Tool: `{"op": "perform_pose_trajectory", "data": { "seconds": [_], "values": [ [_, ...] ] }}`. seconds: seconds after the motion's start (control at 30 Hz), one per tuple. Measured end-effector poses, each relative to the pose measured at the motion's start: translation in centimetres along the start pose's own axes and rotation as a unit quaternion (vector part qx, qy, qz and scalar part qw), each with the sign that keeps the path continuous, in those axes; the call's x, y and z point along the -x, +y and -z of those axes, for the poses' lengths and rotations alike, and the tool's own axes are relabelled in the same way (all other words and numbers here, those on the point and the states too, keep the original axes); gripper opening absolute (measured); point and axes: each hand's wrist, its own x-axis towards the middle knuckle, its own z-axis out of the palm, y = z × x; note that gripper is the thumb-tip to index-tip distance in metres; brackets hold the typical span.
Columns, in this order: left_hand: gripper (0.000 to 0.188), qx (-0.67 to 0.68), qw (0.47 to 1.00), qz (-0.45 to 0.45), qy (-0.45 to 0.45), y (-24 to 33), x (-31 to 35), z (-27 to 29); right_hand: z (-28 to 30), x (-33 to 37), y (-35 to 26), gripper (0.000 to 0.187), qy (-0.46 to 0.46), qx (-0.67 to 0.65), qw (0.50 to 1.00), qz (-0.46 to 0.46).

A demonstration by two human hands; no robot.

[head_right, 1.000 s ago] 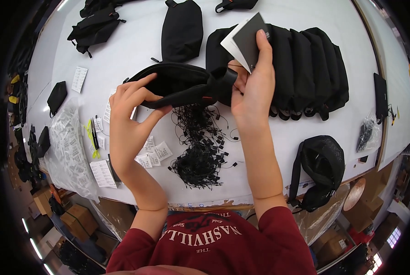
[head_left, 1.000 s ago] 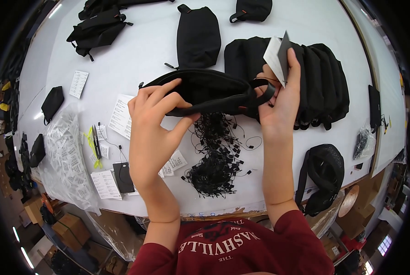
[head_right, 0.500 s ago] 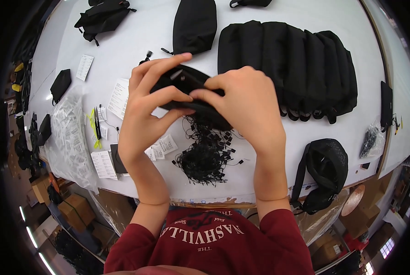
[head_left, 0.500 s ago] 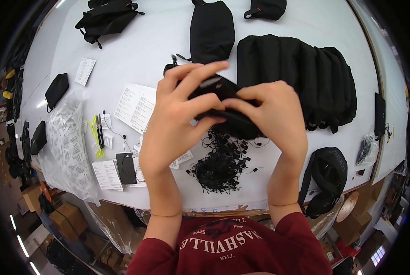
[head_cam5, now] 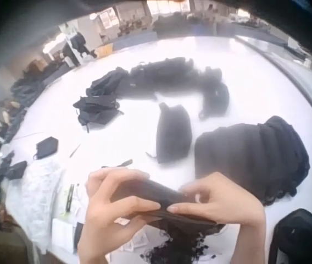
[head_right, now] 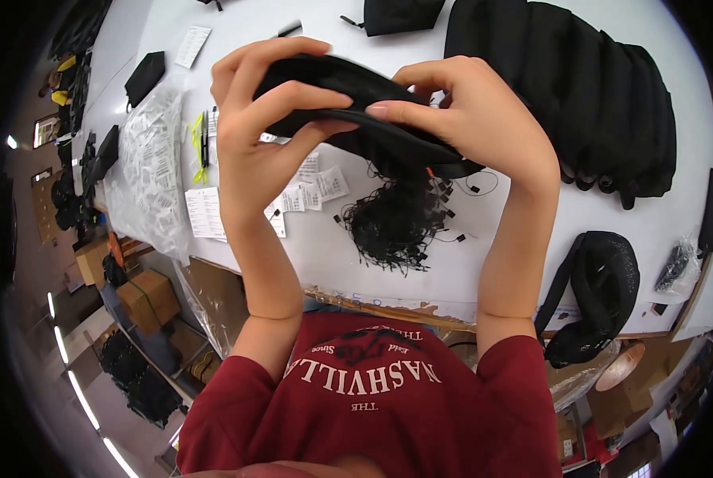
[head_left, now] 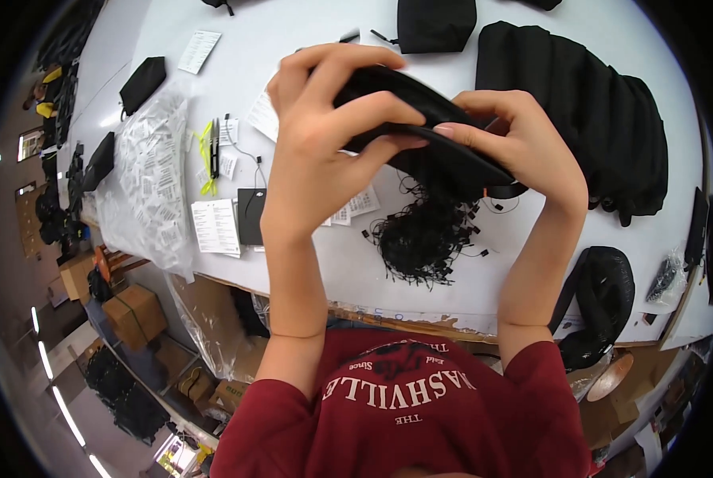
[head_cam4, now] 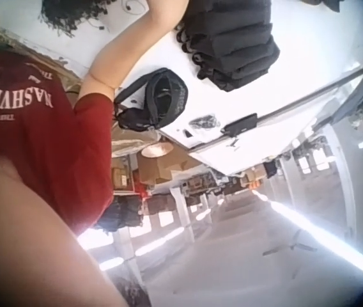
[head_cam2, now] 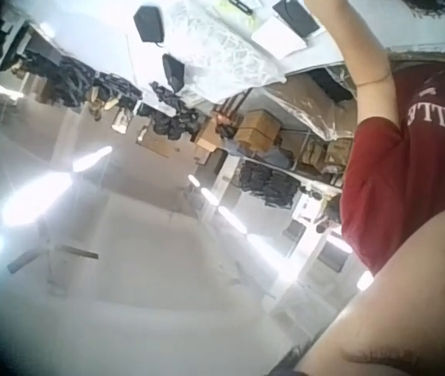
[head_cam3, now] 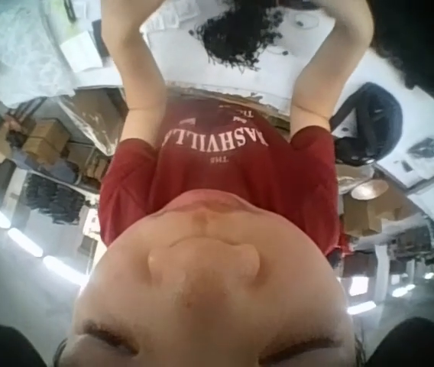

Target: Insert instruction labels into black protective cases and pack them into a shipping box.

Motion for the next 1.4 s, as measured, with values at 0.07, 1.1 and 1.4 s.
{"op": "perform_pose_trajectory", "data": {
  "seconds": [0.07, 1.1, 1.4],
  "values": [
    [0.026, -0.051, 0.998, 0.043, 0.009, -0.6, 1.5, 0.7, -0.7, -0.2, -0.6, 0.035, -0.026, -0.022, 0.999, -0.021],
    [0.013, -0.134, 0.969, 0.145, 0.149, 5.4, 10.0, 6.9, -7.8, 2.0, -5.0, 0.014, -0.013, 0.185, 0.944, 0.271],
    [0.016, -0.09, 0.971, 0.166, 0.145, 7.5, 14.0, 8.4, -10.0, 2.1, -5.8, 0.015, -0.114, 0.101, 0.953, 0.26]
  ]
}}
